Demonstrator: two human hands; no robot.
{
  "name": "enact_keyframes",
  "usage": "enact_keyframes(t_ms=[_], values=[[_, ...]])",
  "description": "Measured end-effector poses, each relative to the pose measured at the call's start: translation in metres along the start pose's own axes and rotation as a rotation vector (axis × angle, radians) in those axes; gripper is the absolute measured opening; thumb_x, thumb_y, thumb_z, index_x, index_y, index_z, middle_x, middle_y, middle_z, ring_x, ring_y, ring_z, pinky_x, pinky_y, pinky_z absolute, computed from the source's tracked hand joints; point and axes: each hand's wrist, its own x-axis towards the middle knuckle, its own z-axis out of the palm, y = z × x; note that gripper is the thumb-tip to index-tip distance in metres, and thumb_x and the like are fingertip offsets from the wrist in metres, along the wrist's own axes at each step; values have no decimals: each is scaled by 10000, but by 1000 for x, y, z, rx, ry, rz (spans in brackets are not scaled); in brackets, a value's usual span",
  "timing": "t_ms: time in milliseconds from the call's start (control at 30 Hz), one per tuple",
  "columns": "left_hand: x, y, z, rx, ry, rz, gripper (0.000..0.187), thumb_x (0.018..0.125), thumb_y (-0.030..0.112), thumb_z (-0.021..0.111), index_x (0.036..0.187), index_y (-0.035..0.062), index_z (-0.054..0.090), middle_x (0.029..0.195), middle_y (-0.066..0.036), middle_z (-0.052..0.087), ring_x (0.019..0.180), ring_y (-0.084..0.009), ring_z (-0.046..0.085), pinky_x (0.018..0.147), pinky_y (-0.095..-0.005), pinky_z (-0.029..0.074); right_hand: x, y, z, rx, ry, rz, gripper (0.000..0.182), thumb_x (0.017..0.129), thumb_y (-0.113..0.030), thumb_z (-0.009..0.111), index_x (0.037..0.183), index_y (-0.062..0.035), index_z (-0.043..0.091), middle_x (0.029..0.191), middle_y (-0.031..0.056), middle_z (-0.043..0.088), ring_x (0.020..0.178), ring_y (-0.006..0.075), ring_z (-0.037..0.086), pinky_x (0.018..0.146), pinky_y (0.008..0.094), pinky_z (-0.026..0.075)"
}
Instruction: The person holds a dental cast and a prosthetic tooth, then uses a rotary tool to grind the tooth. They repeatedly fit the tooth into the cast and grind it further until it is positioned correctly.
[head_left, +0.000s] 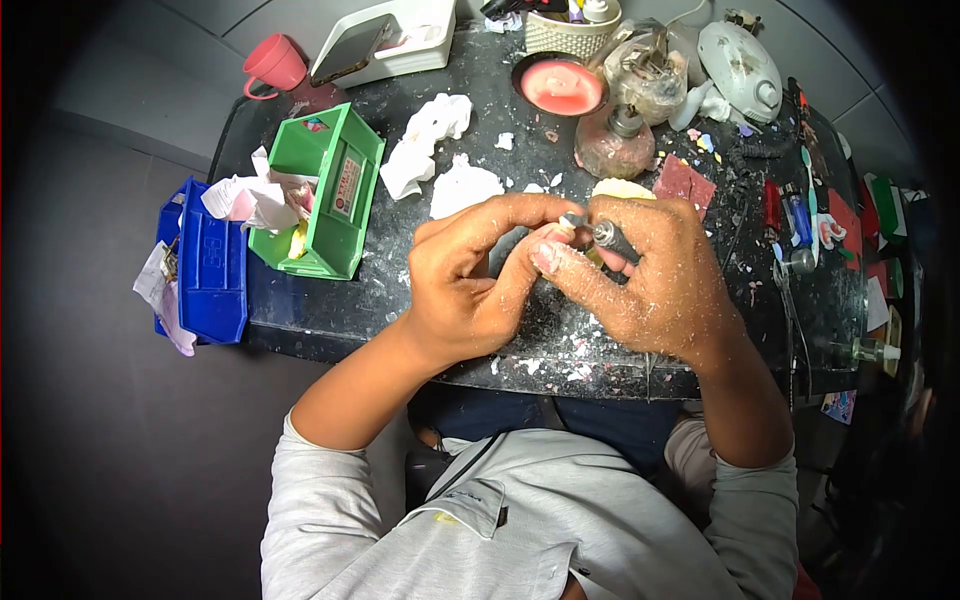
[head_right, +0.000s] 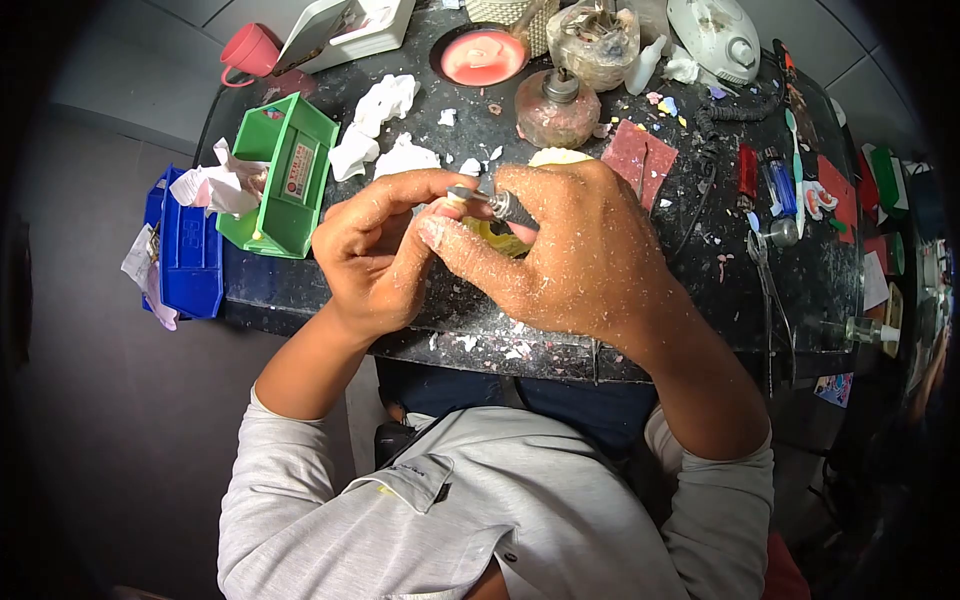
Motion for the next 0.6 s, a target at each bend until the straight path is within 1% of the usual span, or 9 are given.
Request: enact_keyframes(t_ms=[167, 233, 367, 467, 533, 600], values=[[0, -1, -1, 3, -16, 22, 220, 1024, -27, 635, 1204, -150, 662, 1073, -211, 754, 970, -249, 755, 893, -368, 610, 0, -1, -1, 29, -8, 17, 456, 901, -399, 810, 785, 26, 693, 642, 199, 619, 609, 352, 659, 542, 425, 492], [1, 0, 3, -81, 67, 16, 170, 964, -54, 697, 1115, -127, 720, 1055, -198, 780, 942, -213, 764, 851, -314, 593, 1, -3, -5, 38, -43, 14, 458, 908, -409, 805, 778, 15, 693, 611, 186, 604, 578, 346, 654, 539, 419, 479], [0, 0, 3, -75, 77, 16, 166, 954, -52, 708, 1101, -129, 721, 1046, -205, 778, 929, -216, 760, 842, -313, 589, 2, -6, -8, 39, -59, 33, 448, 908, -401, 806, 763, 7, 690, 606, 181, 608, 555, 336, 651, 533, 414, 469], [2, -2, 2, -51, 55, 65, 167, 948, -46, 719, 1094, -127, 723, 1032, -208, 778, 917, -217, 758, 831, -311, 586, 1, -3, -5, 118, -68, 42, 438, 908, -385, 805, 749, 5, 685, 608, 186, 605, 553, 331, 649, 522, 410, 460], [2, -1, 3, -62, 57, 75, 175, 945, -31, 729, 1091, -127, 724, 1021, -208, 778, 911, -219, 758, 825, -313, 585, 0, 0, -4, 72, -57, -15, 439, 908, -371, 805, 730, 8, 671, 604, 189, 595, 546, 331, 640, 518, 410, 451], [2, -2, 4, -65, 65, 76, 182, 942, -25, 734, 1091, -127, 724, 1020, -208, 778, 910, -220, 758, 825, -315, 585, 1, -2, -6, 86, -58, -17, 445, 908, -370, 805, 721, 8, 662, 595, 188, 583, 538, 335, 628, 515, 416, 443]])
